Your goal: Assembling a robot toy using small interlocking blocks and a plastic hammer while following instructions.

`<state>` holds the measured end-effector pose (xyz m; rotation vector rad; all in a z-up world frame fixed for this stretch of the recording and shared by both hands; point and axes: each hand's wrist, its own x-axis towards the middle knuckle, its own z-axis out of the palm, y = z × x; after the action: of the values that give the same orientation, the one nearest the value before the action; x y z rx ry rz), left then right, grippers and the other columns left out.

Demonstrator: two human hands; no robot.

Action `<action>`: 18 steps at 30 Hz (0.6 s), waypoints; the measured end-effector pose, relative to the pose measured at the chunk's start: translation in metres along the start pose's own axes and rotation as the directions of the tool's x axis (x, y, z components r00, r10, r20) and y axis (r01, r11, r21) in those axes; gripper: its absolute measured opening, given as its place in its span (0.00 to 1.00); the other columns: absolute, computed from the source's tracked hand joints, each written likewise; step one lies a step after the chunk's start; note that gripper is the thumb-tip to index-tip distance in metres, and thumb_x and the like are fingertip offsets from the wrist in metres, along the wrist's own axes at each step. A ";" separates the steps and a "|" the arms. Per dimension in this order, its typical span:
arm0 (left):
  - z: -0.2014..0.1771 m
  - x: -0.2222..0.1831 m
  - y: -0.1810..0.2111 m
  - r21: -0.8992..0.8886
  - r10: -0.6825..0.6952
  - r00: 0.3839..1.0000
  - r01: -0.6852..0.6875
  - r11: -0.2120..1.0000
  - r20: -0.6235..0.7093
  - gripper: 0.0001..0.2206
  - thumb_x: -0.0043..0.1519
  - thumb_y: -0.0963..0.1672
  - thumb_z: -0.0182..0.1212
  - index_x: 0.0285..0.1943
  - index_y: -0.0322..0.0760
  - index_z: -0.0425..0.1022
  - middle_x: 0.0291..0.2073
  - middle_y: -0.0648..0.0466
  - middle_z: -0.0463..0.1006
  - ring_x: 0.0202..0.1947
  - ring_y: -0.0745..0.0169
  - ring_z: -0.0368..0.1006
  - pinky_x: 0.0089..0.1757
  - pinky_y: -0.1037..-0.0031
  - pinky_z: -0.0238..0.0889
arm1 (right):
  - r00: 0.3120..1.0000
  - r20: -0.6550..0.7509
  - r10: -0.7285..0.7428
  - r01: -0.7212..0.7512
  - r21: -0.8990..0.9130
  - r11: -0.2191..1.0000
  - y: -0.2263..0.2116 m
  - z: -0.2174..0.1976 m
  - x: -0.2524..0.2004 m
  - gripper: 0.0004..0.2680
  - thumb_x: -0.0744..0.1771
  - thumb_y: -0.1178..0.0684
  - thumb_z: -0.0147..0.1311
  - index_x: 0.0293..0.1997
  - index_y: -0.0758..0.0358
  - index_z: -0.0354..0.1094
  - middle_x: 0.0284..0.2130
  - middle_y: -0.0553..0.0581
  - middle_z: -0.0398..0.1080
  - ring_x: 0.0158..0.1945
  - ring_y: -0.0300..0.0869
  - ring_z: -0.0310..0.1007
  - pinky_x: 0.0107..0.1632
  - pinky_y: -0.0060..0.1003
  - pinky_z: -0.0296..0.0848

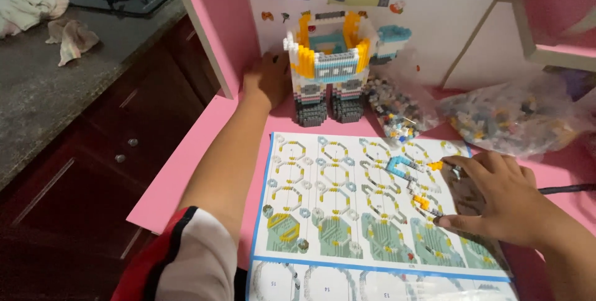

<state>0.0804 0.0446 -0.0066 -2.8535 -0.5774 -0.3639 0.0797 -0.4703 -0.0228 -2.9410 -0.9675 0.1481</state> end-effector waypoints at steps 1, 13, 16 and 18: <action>0.000 -0.003 0.000 -0.063 -0.025 1.000 0.026 0.998 0.016 0.22 0.71 0.53 0.48 0.75 0.54 0.60 0.64 0.49 0.68 0.51 0.37 0.76 0.38 0.47 0.77 | 1.000 -0.001 -0.005 0.005 0.000 1.000 0.001 0.001 0.001 0.45 0.49 0.16 0.72 0.74 0.23 0.55 0.58 0.48 0.63 0.69 0.50 0.60 0.70 0.56 0.57; -0.023 -0.037 -0.013 -0.253 0.102 0.995 -0.095 0.963 0.016 0.22 0.68 0.52 0.53 0.71 0.50 0.65 0.65 0.40 0.68 0.41 0.23 0.79 0.37 0.41 0.75 | 0.999 0.037 -0.007 0.005 0.043 0.999 -0.002 -0.005 -0.001 0.46 0.50 0.17 0.72 0.74 0.27 0.54 0.61 0.51 0.61 0.69 0.53 0.60 0.70 0.55 0.58; -0.019 -0.044 -0.014 -0.260 0.152 0.985 -0.167 0.951 -0.076 0.21 0.67 0.49 0.59 0.69 0.44 0.67 0.61 0.37 0.70 0.41 0.21 0.78 0.36 0.40 0.73 | 1.000 0.015 -0.027 0.026 0.027 0.999 0.000 -0.001 0.001 0.46 0.49 0.15 0.72 0.74 0.27 0.55 0.62 0.52 0.62 0.69 0.54 0.61 0.70 0.55 0.60; -0.015 -0.047 -0.015 -0.272 0.173 0.974 -0.208 0.940 -0.148 0.22 0.66 0.48 0.63 0.67 0.41 0.69 0.59 0.37 0.72 0.43 0.21 0.77 0.37 0.40 0.72 | 0.999 -0.015 -0.039 0.039 0.011 0.999 0.001 -0.001 0.001 0.47 0.48 0.15 0.72 0.73 0.28 0.56 0.63 0.54 0.61 0.69 0.56 0.61 0.69 0.57 0.61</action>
<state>0.0292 0.0379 -0.0028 -3.0971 -0.2363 -0.6284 0.0813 -0.4701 -0.0224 -2.9067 -1.0179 0.1301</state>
